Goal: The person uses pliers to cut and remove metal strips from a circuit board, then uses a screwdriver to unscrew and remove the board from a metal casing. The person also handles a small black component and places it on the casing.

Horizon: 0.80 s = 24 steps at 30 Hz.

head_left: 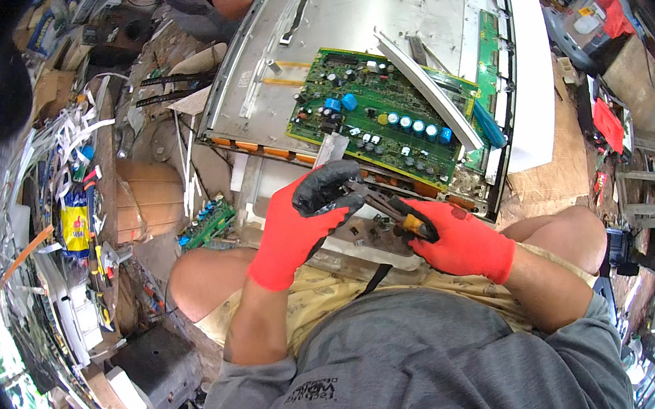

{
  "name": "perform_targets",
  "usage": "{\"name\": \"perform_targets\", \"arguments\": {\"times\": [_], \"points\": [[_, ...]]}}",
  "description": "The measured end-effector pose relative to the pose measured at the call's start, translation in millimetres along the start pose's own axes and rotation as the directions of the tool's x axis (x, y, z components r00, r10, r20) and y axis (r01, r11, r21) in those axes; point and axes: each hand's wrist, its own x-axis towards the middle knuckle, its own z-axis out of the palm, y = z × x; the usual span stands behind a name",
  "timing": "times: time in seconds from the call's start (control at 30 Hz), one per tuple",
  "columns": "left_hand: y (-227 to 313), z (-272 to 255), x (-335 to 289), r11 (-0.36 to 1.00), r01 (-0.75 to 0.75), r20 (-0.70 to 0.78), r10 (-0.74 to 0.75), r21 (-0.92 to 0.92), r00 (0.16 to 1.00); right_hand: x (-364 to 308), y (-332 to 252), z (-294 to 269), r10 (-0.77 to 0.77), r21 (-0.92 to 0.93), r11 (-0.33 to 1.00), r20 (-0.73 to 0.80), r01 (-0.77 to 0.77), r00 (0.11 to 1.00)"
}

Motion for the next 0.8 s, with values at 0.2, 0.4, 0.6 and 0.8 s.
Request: {"name": "perform_targets", "arguments": {"times": [0.2,0.4,0.6,0.8], "points": [[20,-11,-13,0.978,0.005,0.008,-0.007,0.209,1.000,6,4,-9,-0.014,0.216,0.974,0.343,-0.065,0.939],[52,-50,-66,0.907,-0.033,-0.348,0.195,0.421,0.917,5,-5,-17,-0.021,0.183,0.981,0.438,-0.066,0.899],[73,-166,-213,0.728,0.327,-0.669,0.238,0.603,0.704,-4,-2,-22,0.040,0.272,0.957,0.211,-0.098,0.977],[11,-241,-346,-0.174,0.961,-0.831,0.485,0.215,0.274,0,-19,-25,0.043,0.395,0.909,0.233,-0.135,0.972]]}}
